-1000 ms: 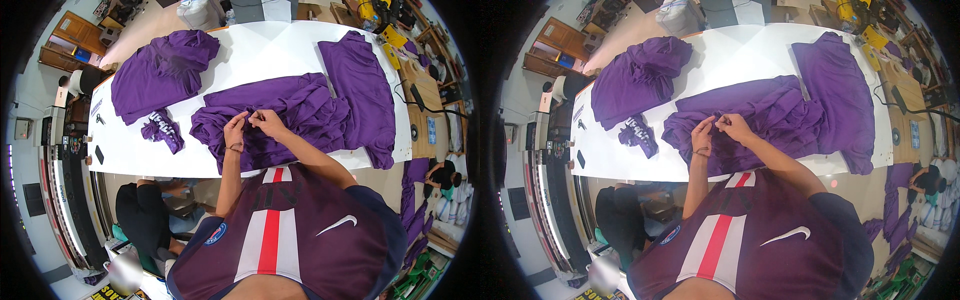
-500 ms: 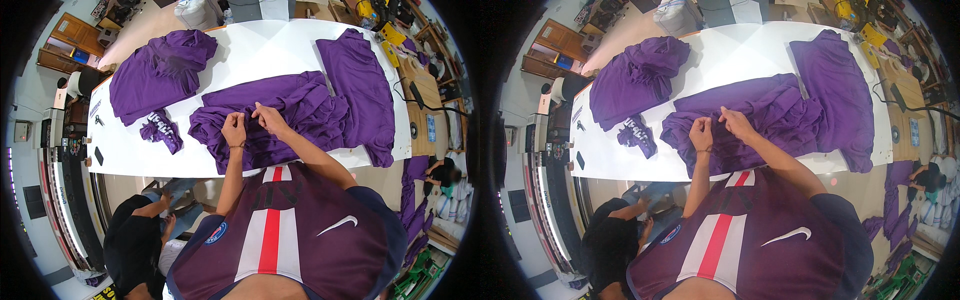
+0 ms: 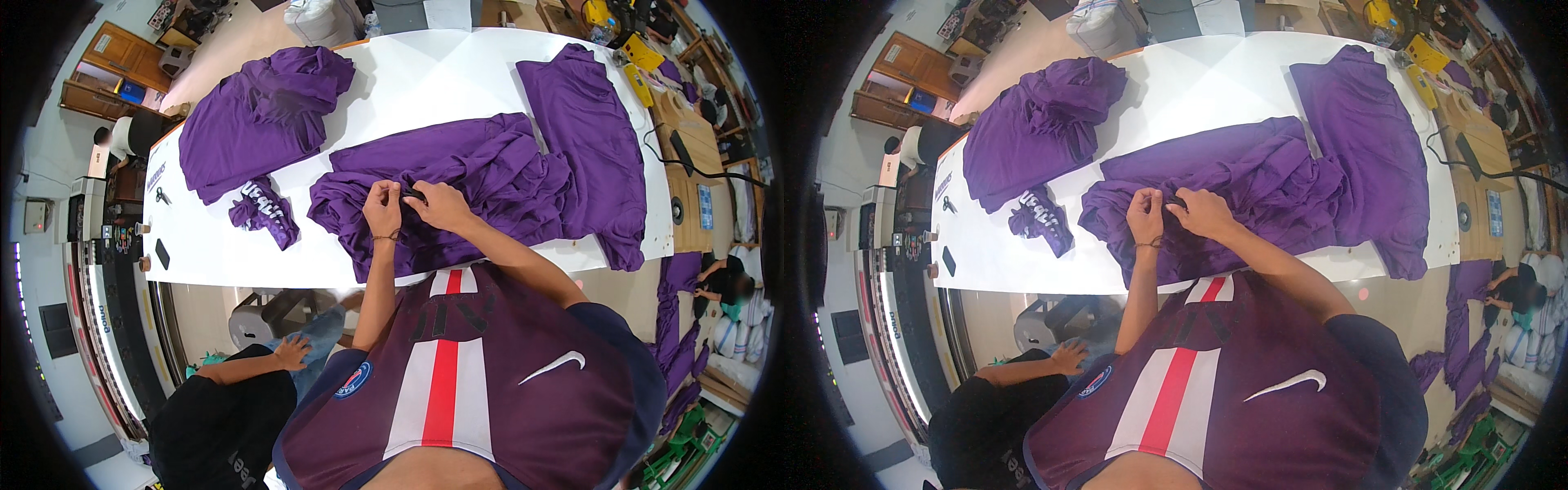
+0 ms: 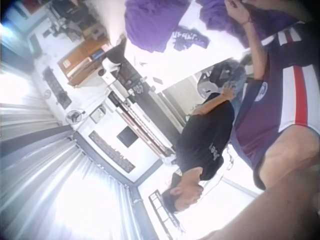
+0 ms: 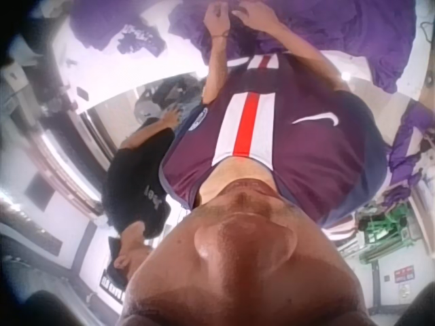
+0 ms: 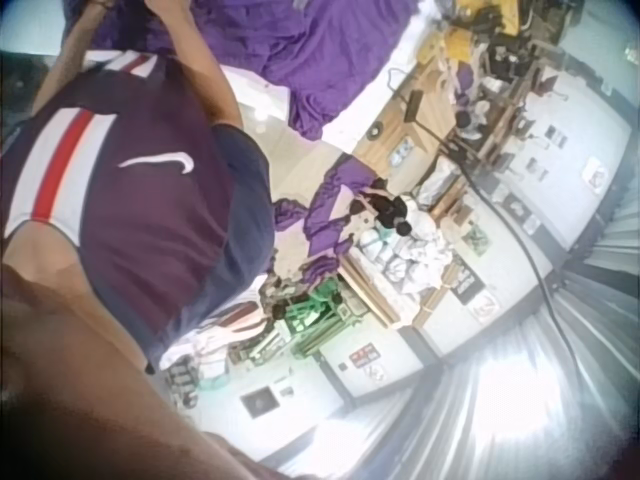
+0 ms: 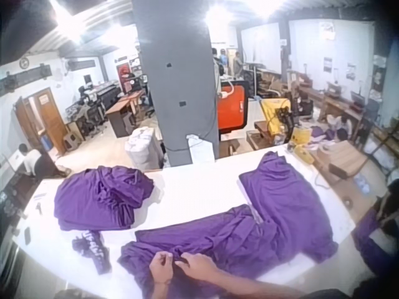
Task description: The person trims loose threads and fabric edges from a purple garment using a small cutting tool. They repeatedly pull and snip small sections along the hem and seams while the garment lies on a white table.
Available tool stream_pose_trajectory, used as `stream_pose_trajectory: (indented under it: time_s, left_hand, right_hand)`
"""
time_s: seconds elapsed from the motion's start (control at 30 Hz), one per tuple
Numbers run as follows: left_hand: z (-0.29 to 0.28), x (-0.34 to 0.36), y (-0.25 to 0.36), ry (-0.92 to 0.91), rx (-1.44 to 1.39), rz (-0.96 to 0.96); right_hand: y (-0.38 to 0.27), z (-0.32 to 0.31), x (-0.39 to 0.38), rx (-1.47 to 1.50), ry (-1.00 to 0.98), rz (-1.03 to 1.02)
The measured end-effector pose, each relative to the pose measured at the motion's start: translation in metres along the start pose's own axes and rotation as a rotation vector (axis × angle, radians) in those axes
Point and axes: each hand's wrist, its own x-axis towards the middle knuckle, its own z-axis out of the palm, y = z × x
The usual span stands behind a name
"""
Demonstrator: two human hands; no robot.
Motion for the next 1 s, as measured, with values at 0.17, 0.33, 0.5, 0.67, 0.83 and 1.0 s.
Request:
stream_pose_trajectory:
  time_s: [0.17,0.33,0.5,0.67,0.83,1.0]
  left_hand:
    - [0.002,-0.001,0.001,-0.018,-0.001,0.056]
    - [-0.012,0.005,-0.003,-0.030,0.083,0.001]
    - [-0.083,0.018,0.004,-0.010,0.076,-0.004]
    - [-0.198,0.032,-0.026,0.429,0.523,-0.057]
    - [-0.199,0.051,-0.019,0.420,0.703,0.116]
    - [-0.079,0.055,0.021,0.002,0.336,0.085]
  right_hand:
    - [-0.001,0.000,0.006,-0.064,-0.016,-0.017]
    - [0.000,-0.007,0.001,0.037,-0.003,0.086]
    - [0.040,-0.025,-0.007,0.277,0.291,0.143]
    - [0.083,-0.065,0.000,0.358,0.481,0.267]
    - [0.091,-0.081,0.027,0.217,0.453,0.204]
    - [0.069,-0.076,0.057,-0.113,0.065,0.315]
